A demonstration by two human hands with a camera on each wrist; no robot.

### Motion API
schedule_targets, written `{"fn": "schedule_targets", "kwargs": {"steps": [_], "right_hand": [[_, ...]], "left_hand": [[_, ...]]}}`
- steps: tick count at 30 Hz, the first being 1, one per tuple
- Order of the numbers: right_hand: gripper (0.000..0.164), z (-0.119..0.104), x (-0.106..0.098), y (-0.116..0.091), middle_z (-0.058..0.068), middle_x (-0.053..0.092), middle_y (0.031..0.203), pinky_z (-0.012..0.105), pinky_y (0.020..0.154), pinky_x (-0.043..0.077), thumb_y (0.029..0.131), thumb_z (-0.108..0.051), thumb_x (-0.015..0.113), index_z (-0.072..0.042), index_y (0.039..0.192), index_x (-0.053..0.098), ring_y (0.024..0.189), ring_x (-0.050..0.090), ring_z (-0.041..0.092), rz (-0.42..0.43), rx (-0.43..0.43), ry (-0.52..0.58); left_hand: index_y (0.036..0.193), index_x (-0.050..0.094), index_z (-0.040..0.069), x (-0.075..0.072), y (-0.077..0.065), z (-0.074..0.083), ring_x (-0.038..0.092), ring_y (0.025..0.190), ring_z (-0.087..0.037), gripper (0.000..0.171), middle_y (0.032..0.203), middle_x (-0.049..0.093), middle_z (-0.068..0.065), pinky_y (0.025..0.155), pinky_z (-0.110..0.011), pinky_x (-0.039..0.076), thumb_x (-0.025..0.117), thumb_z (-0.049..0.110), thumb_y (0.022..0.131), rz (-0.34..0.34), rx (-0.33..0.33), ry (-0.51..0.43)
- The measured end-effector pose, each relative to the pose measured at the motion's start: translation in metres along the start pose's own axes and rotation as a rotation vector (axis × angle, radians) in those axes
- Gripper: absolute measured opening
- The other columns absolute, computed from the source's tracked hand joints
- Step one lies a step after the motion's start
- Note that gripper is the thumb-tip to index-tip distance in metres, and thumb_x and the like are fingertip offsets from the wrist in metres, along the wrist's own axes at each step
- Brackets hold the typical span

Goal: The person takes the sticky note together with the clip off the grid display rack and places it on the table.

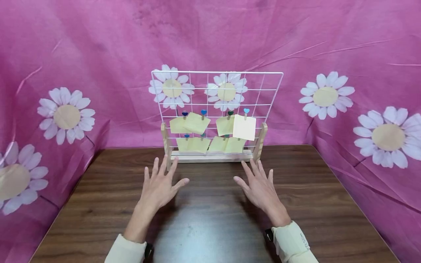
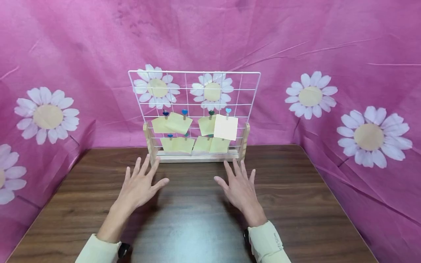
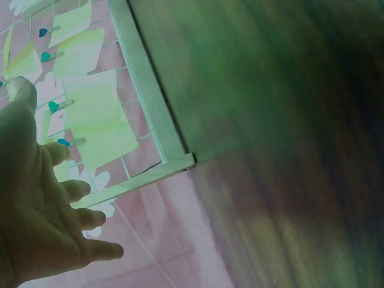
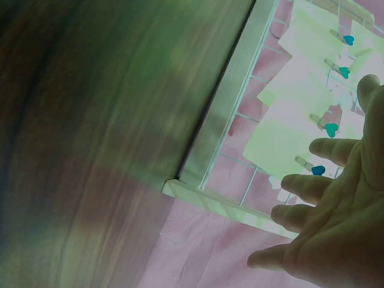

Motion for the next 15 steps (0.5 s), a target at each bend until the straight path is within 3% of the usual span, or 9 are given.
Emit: {"fn": "schedule_targets", "kwargs": {"steps": [8, 15], "right_hand": [[0.073, 0.0023, -0.003, 0.0008, 0.019, 0.023, 0.165, 0.077, 0.111, 0.001, 0.103, -0.059, 0.045, -0.013, 0.159, 0.035, 0.151, 0.014, 0.045, 0.0, -0.001, 0.016], [0.072, 0.0061, -0.0007, 0.0016, 0.021, 0.047, 0.151, 0.067, 0.106, 0.035, 0.104, -0.058, 0.044, -0.011, 0.158, 0.034, 0.136, 0.044, 0.044, -0.026, -0.011, 0.084]], "left_hand": [[0.163, 0.021, 0.022, 0.0005, -0.0012, -0.0028, 0.0, 0.153, -0.043, 0.091, 0.169, 0.009, -0.014, 0.115, -0.071, 0.003, 0.037, 0.079, 0.093, 0.009, 0.002, 0.004], [0.163, 0.017, 0.023, 0.0036, -0.0018, -0.0051, 0.002, 0.153, -0.043, 0.09, 0.168, 0.009, -0.017, 0.116, -0.071, 0.006, 0.038, 0.077, 0.094, -0.002, 0.005, -0.026]]}}
Point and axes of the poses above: each hand's wrist, its own y-axis towards the middle knuckle, its own x-axis out of the palm, z = x × y, the point moved 6 cm from there along y, towards the middle knuckle
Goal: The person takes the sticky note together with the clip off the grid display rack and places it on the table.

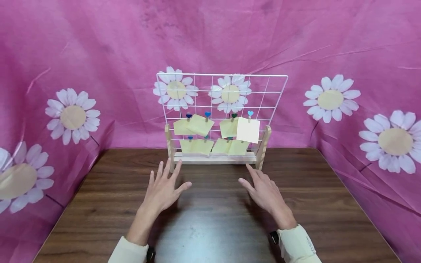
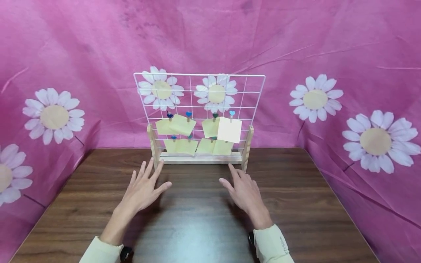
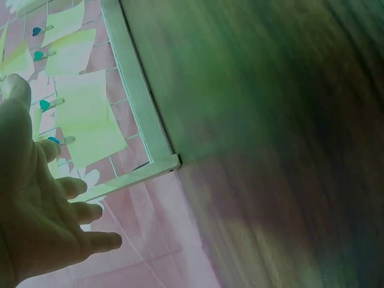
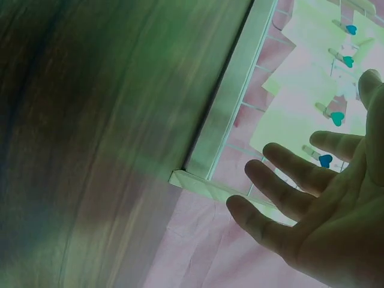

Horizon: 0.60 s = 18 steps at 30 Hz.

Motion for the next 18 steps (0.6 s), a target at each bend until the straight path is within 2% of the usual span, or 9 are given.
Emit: {"fn": "schedule_targets", "kwargs": {"steps": [8, 14, 18], "right_hand": [[0.07, 0.007, -0.002, -0.001, 0.023, 0.048, 0.149, 0.066, 0.102, 0.039, 0.104, -0.054, 0.047, -0.011, 0.158, 0.035, 0.134, 0.046, 0.046, 0.004, 0.015, 0.036], [0.073, 0.013, -0.009, -0.003, 0.026, 0.05, 0.146, 0.067, 0.099, 0.041, 0.103, -0.058, 0.045, -0.009, 0.156, 0.038, 0.131, 0.048, 0.047, 0.015, 0.028, 0.035], [0.066, 0.018, -0.018, -0.002, 0.026, 0.053, 0.142, 0.067, 0.097, 0.043, 0.103, -0.048, 0.054, -0.006, 0.152, 0.043, 0.128, 0.05, 0.047, 0.058, 0.031, 0.015]], "left_hand": [[0.163, 0.017, 0.023, -0.002, 0.002, -0.002, 0.0, 0.153, -0.042, 0.091, 0.169, 0.007, -0.017, 0.116, -0.069, 0.005, 0.038, 0.078, 0.094, 0.004, -0.016, -0.015], [0.163, 0.02, 0.025, -0.002, 0.004, 0.001, 0.008, 0.153, -0.041, 0.093, 0.168, 0.014, -0.016, 0.116, -0.069, 0.011, 0.04, 0.08, 0.091, 0.019, 0.001, -0.015], [0.162, 0.024, 0.023, -0.002, 0.005, 0.006, 0.015, 0.152, -0.039, 0.096, 0.17, 0.01, -0.009, 0.115, -0.069, 0.018, 0.045, 0.081, 0.089, 0.042, 0.015, -0.024]]}}
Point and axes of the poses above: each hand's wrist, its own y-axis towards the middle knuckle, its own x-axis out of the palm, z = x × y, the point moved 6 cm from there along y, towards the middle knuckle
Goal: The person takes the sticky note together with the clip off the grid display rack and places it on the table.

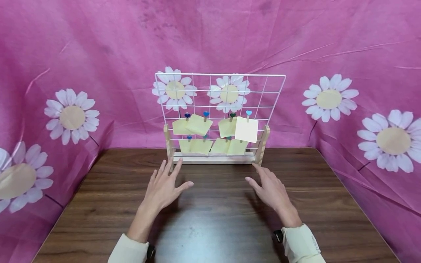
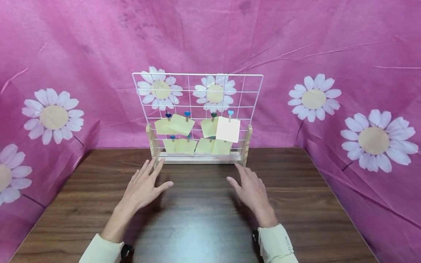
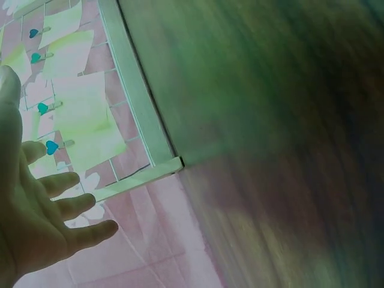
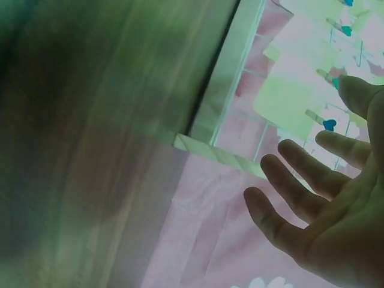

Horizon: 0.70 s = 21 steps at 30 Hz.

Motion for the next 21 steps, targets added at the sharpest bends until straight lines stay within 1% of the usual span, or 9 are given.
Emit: {"fn": "schedule_targets", "kwargs": {"steps": [3, 5, 7, 10, 14, 17, 21], "right_hand": [[0.06, 0.002, -0.009, 0.004, 0.025, 0.055, 0.139, 0.067, 0.095, 0.045, 0.103, -0.039, 0.059, -0.004, 0.149, 0.046, 0.126, 0.052, 0.046, 0.044, -0.003, -0.014], [0.058, 0.003, -0.015, 0.007, 0.024, 0.056, 0.139, 0.067, 0.094, 0.045, 0.102, -0.037, 0.06, -0.004, 0.148, 0.048, 0.126, 0.052, 0.045, 0.072, -0.007, -0.014], [0.056, 0.003, -0.02, 0.01, 0.023, 0.057, 0.137, 0.066, 0.093, 0.046, 0.102, -0.035, 0.061, -0.004, 0.147, 0.049, 0.126, 0.052, 0.044, 0.095, -0.017, -0.007], [0.052, 0.002, -0.031, 0.014, 0.022, 0.062, 0.128, 0.062, 0.09, 0.048, 0.1, -0.031, 0.064, -0.002, 0.142, 0.053, 0.118, 0.058, 0.041, 0.169, -0.045, 0.04], [0.045, 0.001, -0.046, 0.02, 0.021, 0.067, 0.113, 0.056, 0.083, 0.05, 0.096, -0.021, 0.07, 0.001, 0.134, 0.059, 0.103, 0.064, 0.038, 0.281, -0.098, 0.108], [0.042, -0.001, -0.056, 0.026, 0.021, 0.068, 0.11, 0.055, 0.083, 0.05, 0.095, -0.016, 0.071, 0.002, 0.131, 0.06, 0.101, 0.064, 0.038, 0.32, -0.125, 0.125], [0.04, -0.002, -0.067, 0.034, 0.021, 0.068, 0.111, 0.054, 0.085, 0.049, 0.094, -0.015, 0.072, 0.002, 0.129, 0.061, 0.102, 0.064, 0.039, 0.339, -0.145, 0.141]], "left_hand": [[0.162, 0.025, 0.023, -0.003, 0.003, 0.003, 0.021, 0.151, -0.039, 0.098, 0.17, 0.007, -0.005, 0.112, -0.068, 0.026, 0.05, 0.081, 0.087, 0.03, 0.02, 0.001], [0.162, 0.024, 0.025, -0.005, 0.005, 0.005, 0.027, 0.149, -0.039, 0.099, 0.169, 0.013, -0.007, 0.108, -0.068, 0.032, 0.053, 0.08, 0.086, 0.055, 0.032, -0.003], [0.162, 0.025, 0.027, -0.008, 0.007, 0.008, 0.033, 0.145, -0.039, 0.099, 0.166, 0.024, -0.01, 0.104, -0.068, 0.037, 0.057, 0.079, 0.084, 0.075, 0.037, -0.021], [0.162, 0.027, 0.029, -0.01, 0.009, 0.01, 0.041, 0.14, -0.039, 0.099, 0.16, 0.037, -0.011, 0.096, -0.069, 0.043, 0.063, 0.077, 0.082, 0.092, 0.017, -0.085], [0.16, 0.031, 0.031, -0.012, 0.011, 0.014, 0.047, 0.134, -0.039, 0.098, 0.155, 0.043, -0.011, 0.092, -0.069, 0.046, 0.069, 0.073, 0.08, 0.098, -0.015, -0.192], [0.158, 0.036, 0.028, -0.012, 0.015, 0.018, 0.05, 0.133, -0.038, 0.095, 0.152, 0.047, -0.011, 0.094, -0.067, 0.046, 0.071, 0.07, 0.081, 0.115, -0.016, -0.267], [0.154, 0.044, 0.02, -0.014, 0.02, 0.024, 0.052, 0.132, -0.033, 0.087, 0.147, 0.053, -0.011, 0.098, -0.062, 0.045, 0.076, 0.06, 0.083, 0.163, 0.011, -0.368]]}}
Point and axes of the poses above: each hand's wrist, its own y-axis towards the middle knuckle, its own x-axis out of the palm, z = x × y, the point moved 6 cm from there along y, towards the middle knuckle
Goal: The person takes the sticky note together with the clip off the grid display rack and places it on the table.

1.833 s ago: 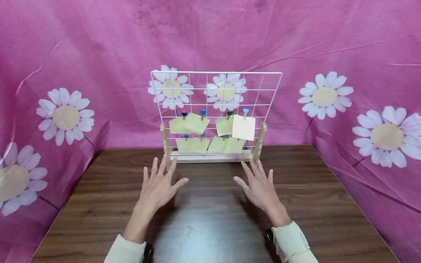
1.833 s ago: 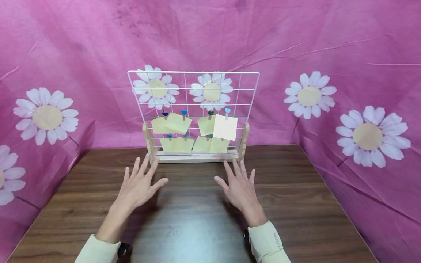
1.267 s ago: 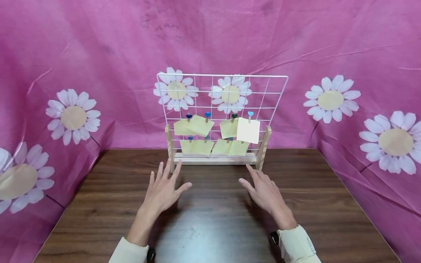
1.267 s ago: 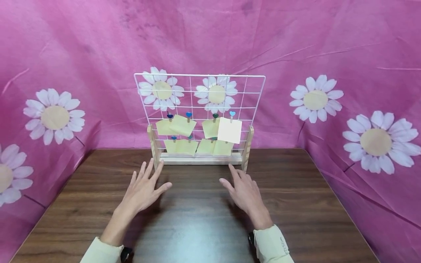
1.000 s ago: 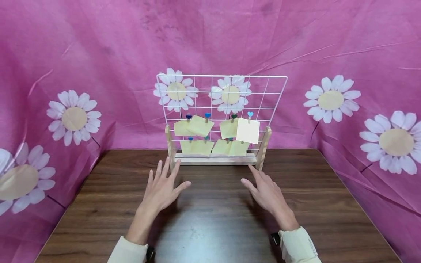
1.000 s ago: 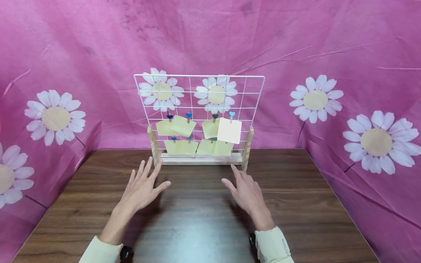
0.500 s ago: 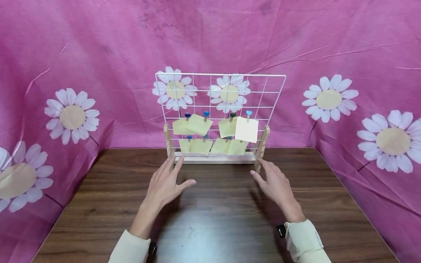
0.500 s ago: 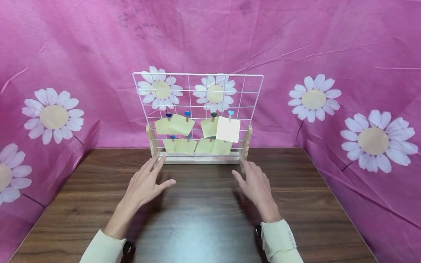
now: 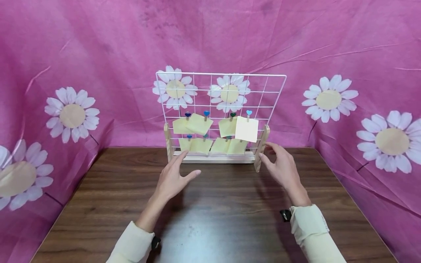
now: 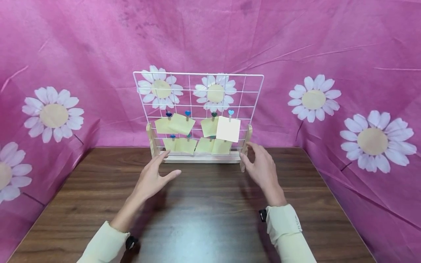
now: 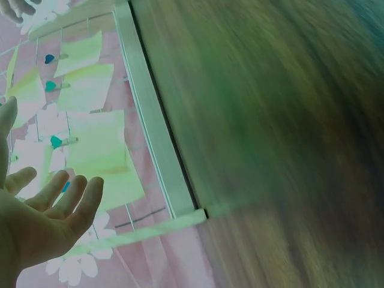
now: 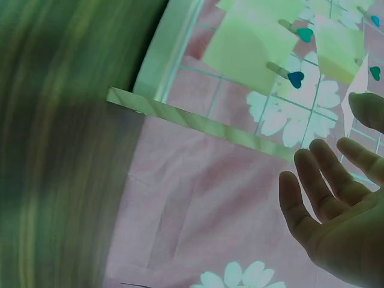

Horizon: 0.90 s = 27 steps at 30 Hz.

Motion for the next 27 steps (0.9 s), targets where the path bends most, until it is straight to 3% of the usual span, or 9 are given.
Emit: {"fn": "schedule_targets", "kwargs": {"steps": [6, 10, 13, 15, 19, 27], "right_hand": [[0.039, -0.002, -0.01, 0.013, 0.021, 0.07, 0.11, 0.049, 0.081, 0.05, 0.092, -0.013, 0.074, 0.004, 0.126, 0.063, 0.099, 0.067, 0.038, 0.029, -0.01, 0.019], [0.039, -0.003, -0.014, 0.021, 0.022, 0.071, 0.106, 0.026, 0.076, 0.052, 0.092, -0.011, 0.075, 0.004, 0.125, 0.063, 0.091, 0.069, 0.035, 0.037, 0.007, 0.057], [0.038, -0.004, -0.016, 0.026, 0.022, 0.071, 0.104, 0.008, 0.073, 0.045, 0.092, -0.008, 0.074, 0.006, 0.126, 0.063, 0.088, 0.07, 0.034, 0.036, 0.012, 0.102], [0.037, -0.005, -0.016, 0.029, 0.022, 0.07, 0.103, 0.004, 0.074, 0.042, 0.092, -0.008, 0.074, 0.006, 0.125, 0.063, 0.089, 0.07, 0.035, 0.036, 0.009, 0.123], [0.035, -0.005, -0.015, 0.035, 0.021, 0.071, 0.102, 0.004, 0.074, 0.043, 0.093, -0.01, 0.074, 0.005, 0.123, 0.064, 0.089, 0.069, 0.033, 0.036, 0.021, 0.14], [0.035, -0.009, -0.012, 0.048, 0.02, 0.071, 0.103, 0.017, 0.077, 0.051, 0.093, -0.01, 0.074, 0.005, 0.122, 0.064, 0.092, 0.068, 0.031, 0.018, 0.031, 0.162]], "left_hand": [[0.151, 0.048, 0.02, 0.005, 0.005, 0.011, 0.056, 0.126, -0.029, 0.082, 0.136, 0.061, -0.01, 0.1, -0.058, 0.045, 0.081, 0.049, 0.082, 0.0, 0.024, -0.076], [0.15, 0.05, 0.018, 0.009, 0.008, 0.015, 0.06, 0.12, -0.029, 0.08, 0.132, 0.063, -0.01, 0.099, -0.054, 0.047, 0.082, 0.047, 0.082, -0.012, 0.04, -0.1], [0.148, 0.051, 0.018, 0.011, 0.011, 0.017, 0.064, 0.114, -0.029, 0.078, 0.129, 0.065, -0.01, 0.096, -0.052, 0.05, 0.083, 0.044, 0.082, -0.021, 0.031, -0.168], [0.147, 0.052, 0.019, 0.012, 0.013, 0.019, 0.067, 0.11, -0.029, 0.076, 0.126, 0.067, -0.01, 0.093, -0.051, 0.052, 0.084, 0.042, 0.082, -0.026, 0.01, -0.219], [0.146, 0.054, 0.02, 0.015, 0.016, 0.022, 0.068, 0.11, -0.03, 0.074, 0.123, 0.069, -0.008, 0.089, -0.052, 0.055, 0.085, 0.039, 0.082, -0.036, -0.026, -0.316], [0.143, 0.057, 0.021, 0.018, 0.024, 0.031, 0.069, 0.107, -0.024, 0.069, 0.12, 0.07, 0.0, 0.095, -0.049, 0.051, 0.084, 0.037, 0.083, -0.05, -0.065, -0.386]]}}
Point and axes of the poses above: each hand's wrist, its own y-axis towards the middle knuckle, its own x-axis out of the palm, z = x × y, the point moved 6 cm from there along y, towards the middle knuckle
